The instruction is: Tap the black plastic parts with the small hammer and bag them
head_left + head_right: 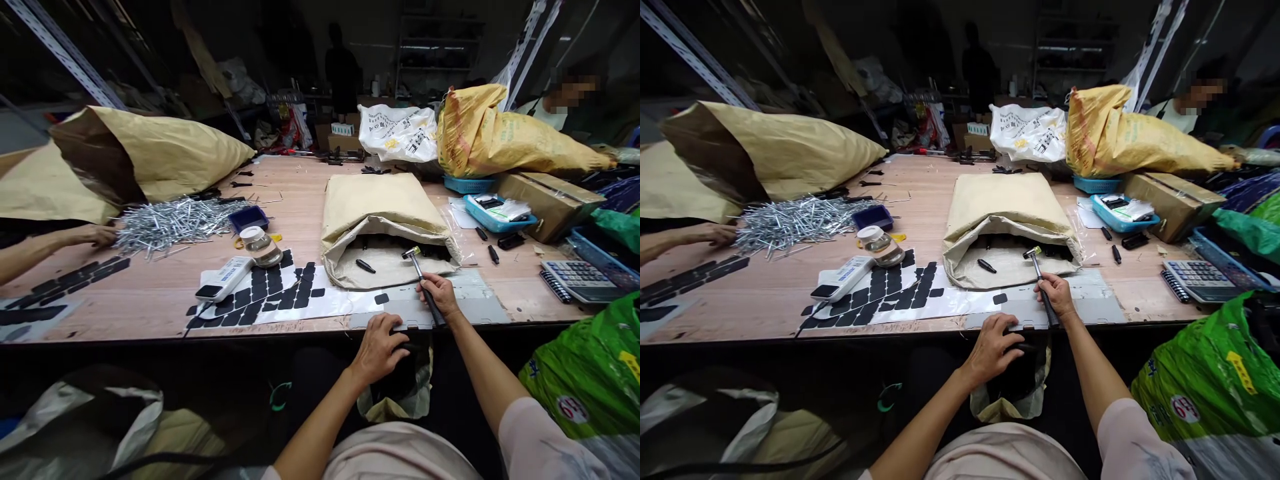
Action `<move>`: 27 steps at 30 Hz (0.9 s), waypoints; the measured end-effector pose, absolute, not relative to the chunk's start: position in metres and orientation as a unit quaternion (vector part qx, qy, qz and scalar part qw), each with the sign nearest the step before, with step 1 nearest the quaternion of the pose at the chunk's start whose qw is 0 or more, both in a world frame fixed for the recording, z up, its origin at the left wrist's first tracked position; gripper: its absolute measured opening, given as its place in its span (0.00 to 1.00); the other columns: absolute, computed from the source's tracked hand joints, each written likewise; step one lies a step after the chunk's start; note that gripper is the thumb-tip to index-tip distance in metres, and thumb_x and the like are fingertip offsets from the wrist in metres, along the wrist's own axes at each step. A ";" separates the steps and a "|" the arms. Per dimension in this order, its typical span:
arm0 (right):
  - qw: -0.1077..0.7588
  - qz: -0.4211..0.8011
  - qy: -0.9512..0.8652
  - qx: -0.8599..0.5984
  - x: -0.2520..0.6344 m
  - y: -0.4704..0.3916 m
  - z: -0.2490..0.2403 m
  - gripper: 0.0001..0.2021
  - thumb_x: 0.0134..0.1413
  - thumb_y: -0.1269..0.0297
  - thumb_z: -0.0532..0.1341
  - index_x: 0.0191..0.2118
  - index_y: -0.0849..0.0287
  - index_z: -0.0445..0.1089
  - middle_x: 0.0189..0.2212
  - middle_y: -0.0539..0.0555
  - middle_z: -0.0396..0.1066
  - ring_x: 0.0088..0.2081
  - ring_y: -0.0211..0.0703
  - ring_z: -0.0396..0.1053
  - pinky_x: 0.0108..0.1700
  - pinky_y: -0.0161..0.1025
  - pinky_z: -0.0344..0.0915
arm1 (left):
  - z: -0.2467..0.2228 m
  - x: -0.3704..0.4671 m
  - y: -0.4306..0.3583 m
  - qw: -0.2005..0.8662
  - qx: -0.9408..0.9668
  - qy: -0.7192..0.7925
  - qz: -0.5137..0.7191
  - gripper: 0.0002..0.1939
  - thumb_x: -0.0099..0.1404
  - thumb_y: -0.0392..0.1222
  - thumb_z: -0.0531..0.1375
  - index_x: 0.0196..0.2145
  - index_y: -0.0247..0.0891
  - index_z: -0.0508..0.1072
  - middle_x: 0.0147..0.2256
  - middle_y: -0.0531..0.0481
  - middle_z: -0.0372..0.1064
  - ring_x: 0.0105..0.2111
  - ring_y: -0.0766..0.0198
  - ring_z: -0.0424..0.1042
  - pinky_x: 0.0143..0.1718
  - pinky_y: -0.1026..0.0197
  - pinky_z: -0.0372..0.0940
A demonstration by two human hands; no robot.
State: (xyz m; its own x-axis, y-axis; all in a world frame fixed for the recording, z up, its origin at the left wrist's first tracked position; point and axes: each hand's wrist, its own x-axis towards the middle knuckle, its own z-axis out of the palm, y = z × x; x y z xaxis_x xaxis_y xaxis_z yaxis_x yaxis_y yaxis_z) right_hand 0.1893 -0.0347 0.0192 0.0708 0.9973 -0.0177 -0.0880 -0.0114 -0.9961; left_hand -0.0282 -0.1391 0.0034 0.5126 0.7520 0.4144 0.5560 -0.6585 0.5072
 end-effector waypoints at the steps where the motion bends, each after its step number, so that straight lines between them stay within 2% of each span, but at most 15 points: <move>1: 0.535 0.506 -0.457 -0.500 0.189 -0.035 0.020 0.24 0.42 0.51 0.68 0.44 0.63 0.73 0.22 0.50 0.73 0.16 0.35 0.64 0.16 0.32 0.59 | 0.003 -0.026 -0.142 0.145 0.857 0.386 0.308 0.16 0.59 0.48 0.71 0.45 0.47 0.79 0.52 0.45 0.69 0.55 0.50 0.64 0.58 0.47 0.60; 3: 0.533 0.506 -0.459 -0.499 0.188 -0.035 0.020 0.24 0.42 0.51 0.68 0.43 0.63 0.72 0.21 0.49 0.73 0.16 0.35 0.64 0.16 0.32 0.58 | 0.007 -0.022 -0.135 0.135 0.847 0.406 0.317 0.22 0.57 0.52 0.71 0.48 0.46 0.78 0.50 0.44 0.70 0.52 0.50 0.66 0.56 0.47 0.62; 4: 0.532 0.506 -0.460 -0.500 0.187 -0.035 0.020 0.24 0.42 0.52 0.68 0.43 0.63 0.72 0.21 0.49 0.73 0.16 0.35 0.64 0.16 0.32 0.58 | 0.012 -0.022 -0.125 0.134 0.829 0.430 0.330 0.22 0.59 0.52 0.70 0.49 0.44 0.77 0.47 0.45 0.72 0.50 0.52 0.68 0.53 0.49 0.64; 8: 0.529 0.509 -0.459 -0.500 0.186 -0.034 0.019 0.23 0.42 0.53 0.67 0.43 0.63 0.72 0.21 0.49 0.73 0.16 0.35 0.64 0.16 0.32 0.58 | 0.044 -0.028 -0.053 0.124 0.676 0.629 0.362 0.11 0.69 0.48 0.59 0.42 0.39 0.76 0.37 0.45 0.74 0.40 0.57 0.72 0.42 0.56 0.66; 13: 0.540 0.514 -0.446 -0.495 0.185 -0.031 0.018 0.23 0.41 0.53 0.67 0.42 0.63 0.72 0.21 0.48 0.73 0.15 0.35 0.64 0.15 0.32 0.58 | 0.063 -0.038 0.032 0.118 0.537 0.800 0.239 0.15 0.67 0.51 0.59 0.40 0.36 0.75 0.44 0.37 0.75 0.49 0.45 0.72 0.45 0.50 0.64; 16: 0.545 0.521 -0.440 -0.489 0.184 -0.030 0.016 0.21 0.41 0.54 0.67 0.40 0.63 0.72 0.21 0.49 0.73 0.15 0.35 0.64 0.15 0.32 0.58 | 0.054 -0.033 0.049 0.125 0.544 0.810 0.181 0.14 0.66 0.47 0.59 0.45 0.36 0.74 0.48 0.35 0.73 0.51 0.44 0.72 0.46 0.49 0.64; 20: 0.547 0.529 -0.431 -0.485 0.182 -0.028 0.015 0.20 0.41 0.54 0.67 0.40 0.62 0.72 0.20 0.49 0.73 0.15 0.36 0.64 0.15 0.32 0.58 | 0.038 -0.023 0.042 0.075 0.591 0.783 0.179 0.12 0.66 0.40 0.57 0.46 0.39 0.73 0.50 0.37 0.70 0.53 0.47 0.70 0.48 0.50 0.64; 24: 0.553 0.530 -0.426 -0.482 0.182 -0.029 0.015 0.21 0.41 0.56 0.66 0.42 0.63 0.72 0.20 0.49 0.73 0.15 0.36 0.64 0.15 0.32 0.58 | 0.034 -0.027 0.032 0.074 0.589 0.782 0.187 0.14 0.65 0.41 0.59 0.49 0.39 0.71 0.49 0.37 0.72 0.52 0.45 0.69 0.49 0.49 0.63; 27: 0.551 0.528 -0.429 -0.483 0.182 -0.029 0.016 0.21 0.41 0.56 0.66 0.41 0.63 0.72 0.20 0.49 0.73 0.15 0.36 0.64 0.15 0.32 0.58 | 0.034 -0.031 0.030 0.099 0.620 0.752 0.200 0.13 0.65 0.40 0.60 0.48 0.41 0.71 0.45 0.42 0.75 0.49 0.48 0.71 0.48 0.52 0.62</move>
